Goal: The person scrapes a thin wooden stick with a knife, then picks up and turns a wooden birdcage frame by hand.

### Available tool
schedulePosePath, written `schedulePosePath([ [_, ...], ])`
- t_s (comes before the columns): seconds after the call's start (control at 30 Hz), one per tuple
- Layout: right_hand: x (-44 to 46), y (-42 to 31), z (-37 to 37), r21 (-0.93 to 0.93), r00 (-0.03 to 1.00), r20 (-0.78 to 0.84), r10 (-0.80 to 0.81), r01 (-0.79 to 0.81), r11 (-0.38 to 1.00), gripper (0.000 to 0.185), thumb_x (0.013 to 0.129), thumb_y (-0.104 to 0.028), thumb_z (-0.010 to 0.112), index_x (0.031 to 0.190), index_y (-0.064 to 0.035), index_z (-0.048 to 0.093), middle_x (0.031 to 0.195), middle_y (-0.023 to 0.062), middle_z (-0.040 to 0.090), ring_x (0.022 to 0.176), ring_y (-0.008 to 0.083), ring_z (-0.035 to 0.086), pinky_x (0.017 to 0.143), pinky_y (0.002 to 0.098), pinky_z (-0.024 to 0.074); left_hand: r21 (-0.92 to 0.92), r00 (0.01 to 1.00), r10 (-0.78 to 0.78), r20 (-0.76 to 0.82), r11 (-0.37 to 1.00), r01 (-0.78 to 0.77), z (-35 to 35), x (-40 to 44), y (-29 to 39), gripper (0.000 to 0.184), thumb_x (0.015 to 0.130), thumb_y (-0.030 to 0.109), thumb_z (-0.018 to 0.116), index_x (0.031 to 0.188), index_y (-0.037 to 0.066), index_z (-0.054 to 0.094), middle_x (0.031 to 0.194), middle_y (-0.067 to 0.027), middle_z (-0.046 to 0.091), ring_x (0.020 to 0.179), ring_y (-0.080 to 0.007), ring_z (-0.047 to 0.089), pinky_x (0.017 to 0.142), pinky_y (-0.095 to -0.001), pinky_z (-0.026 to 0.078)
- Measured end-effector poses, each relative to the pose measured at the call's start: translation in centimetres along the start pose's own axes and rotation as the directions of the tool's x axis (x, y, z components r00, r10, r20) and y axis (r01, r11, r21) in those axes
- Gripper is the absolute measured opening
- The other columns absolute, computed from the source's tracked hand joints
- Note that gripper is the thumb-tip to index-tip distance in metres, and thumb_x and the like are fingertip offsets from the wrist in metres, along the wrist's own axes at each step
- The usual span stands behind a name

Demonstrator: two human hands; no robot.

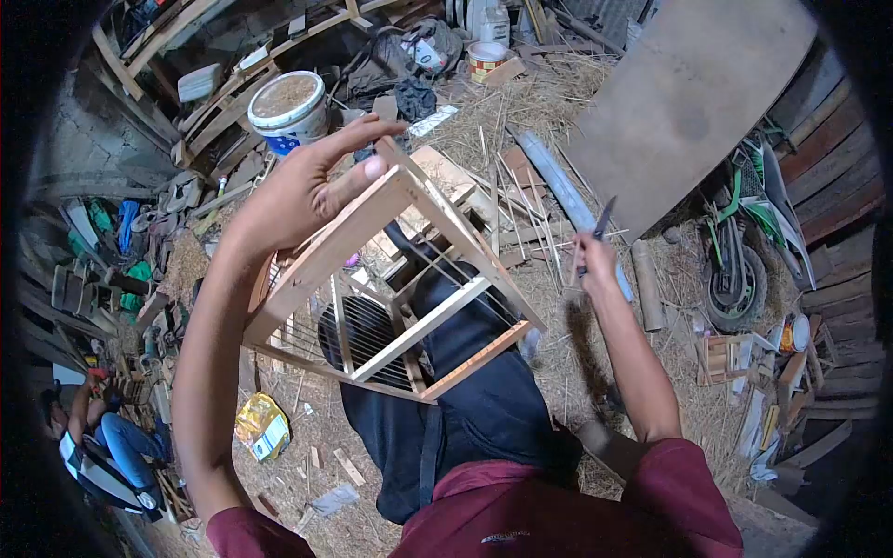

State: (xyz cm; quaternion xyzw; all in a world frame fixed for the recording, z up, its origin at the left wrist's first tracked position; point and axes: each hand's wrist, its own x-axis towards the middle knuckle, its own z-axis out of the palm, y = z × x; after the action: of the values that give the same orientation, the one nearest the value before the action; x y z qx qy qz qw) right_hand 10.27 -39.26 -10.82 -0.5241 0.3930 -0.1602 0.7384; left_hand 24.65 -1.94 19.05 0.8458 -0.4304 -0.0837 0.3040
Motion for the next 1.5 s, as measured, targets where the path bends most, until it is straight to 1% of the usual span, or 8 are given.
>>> schedulePosePath([
  [0.13,-7.4,-8.4,3.2,0.269,0.979,0.008,-0.202,0.193,0.944,0.016,0.092,-0.013,0.060,0.104,-0.0022,0.059,0.075,0.0037,0.057,0.045,0.0031,0.037,0.036,0.0196,0.0266,0.013,0.998,-0.025,0.056,1.000,0.024,0.1,1.2,-0.9,0.054,0.099,0.047,0.044,0.146,0.020,0.042,0.147,-0.0135,0.043,0.135,-0.0298,0.042,0.110,-0.0406,0.036],
  [0.43,-16.3,-8.3,10.2,0.185,0.741,0.470,-0.480,0.449,0.874,0.033,0.094,-0.004,0.052,0.126,0.0013,0.054,0.105,0.0102,0.070,0.054,-0.0016,0.045,0.045,0.0151,0.0364,0.079,0.985,-0.148,0.092,0.987,0.140,-0.7,2.6,-0.1,0.055,0.098,0.050,0.047,0.139,0.013,0.051,0.134,-0.0139,0.057,0.120,-0.0266,0.057,0.099,-0.0363,0.045],
  [0.5,-16.0,-7.3,11.2,0.025,0.589,0.526,-0.613,0.710,0.704,0.033,0.095,-0.008,0.057,0.126,0.0038,0.055,0.113,0.0108,0.069,0.082,0.0050,0.060,0.073,0.0191,0.0474,0.132,0.983,-0.160,0.085,0.980,0.148,-0.9,2.7,-0.8,0.054,0.098,0.050,0.049,0.137,0.013,0.053,0.132,-0.0136,0.059,0.118,-0.0262,0.059,0.098,-0.0359,0.046],
  [0.7,-15.1,-6.3,11.0,0.020,0.627,0.586,-0.513,0.622,0.783,0.039,0.091,-0.008,0.066,0.125,0.0071,0.054,0.114,0.0124,0.067,0.098,0.0113,0.062,0.084,0.0260,0.0517,0.105,0.913,-0.408,-0.020,0.907,0.408,-0.4,2.0,-2.7,0.059,0.097,0.057,0.045,0.121,0.008,0.066,0.100,-0.0124,0.072,0.090,-0.0174,0.065,0.080,-0.0329,0.051],
  [0.83,-15.7,-6.2,11.0,-0.094,0.688,0.553,-0.470,0.612,0.785,0.046,0.085,-0.005,0.073,0.124,0.0081,0.054,0.113,0.0131,0.066,0.099,0.0138,0.063,0.085,0.0274,0.0527,-0.107,0.894,-0.166,-0.415,0.985,0.134,-0.3,-2.7,-3.0,0.049,0.099,0.042,0.049,0.112,-0.001,0.066,0.099,-0.0166,0.070,0.092,-0.0220,0.066,0.085,-0.0332,0.049],
  [0.93,-15.6,-5.9,10.8,-0.042,0.720,0.517,-0.462,0.561,0.827,0.042,0.085,-0.008,0.074,0.120,0.0076,0.056,0.114,0.0136,0.066,0.099,0.0135,0.062,0.085,0.0267,0.0524,-0.236,0.581,-0.238,-0.779,0.968,0.082,0.9,-8.8,-3.3,0.034,0.098,0.026,0.054,0.112,-0.002,0.065,0.107,-0.0156,0.069,0.099,-0.0207,0.064,0.091,-0.0332,0.048],
  [1.1,-15.4,-5.7,11.1,-0.054,0.717,0.508,-0.477,0.580,0.813,0.034,0.087,-0.009,0.071,0.115,0.0070,0.059,0.110,0.0137,0.067,0.103,0.0148,0.062,0.088,0.0267,0.0511,-0.494,0.511,-0.420,-0.750,0.869,-0.011,14.0,-12.4,-5.1,0.088,0.079,0.000,0.061,0.152,0.002,0.012,0.148,-0.0132,0.033,0.134,-0.0255,0.038,0.110,-0.0355,0.033],
  [1.5,-17.8,-19.9,8.4,0.364,0.758,0.181,-0.627,0.541,0.758,0.021,0.096,-0.017,0.060,0.109,-0.0003,0.061,0.067,-0.0047,0.045,0.049,0.0039,0.040,0.038,0.0181,0.0276,-0.666,0.461,-0.564,-0.685,0.742,-0.082,13.6,-7.1,-3.7,0.088,0.068,-0.020,0.041,0.151,0.000,0.022,0.156,-0.0172,0.023,0.142,-0.0254,0.030,0.115,-0.0322,0.026],
])
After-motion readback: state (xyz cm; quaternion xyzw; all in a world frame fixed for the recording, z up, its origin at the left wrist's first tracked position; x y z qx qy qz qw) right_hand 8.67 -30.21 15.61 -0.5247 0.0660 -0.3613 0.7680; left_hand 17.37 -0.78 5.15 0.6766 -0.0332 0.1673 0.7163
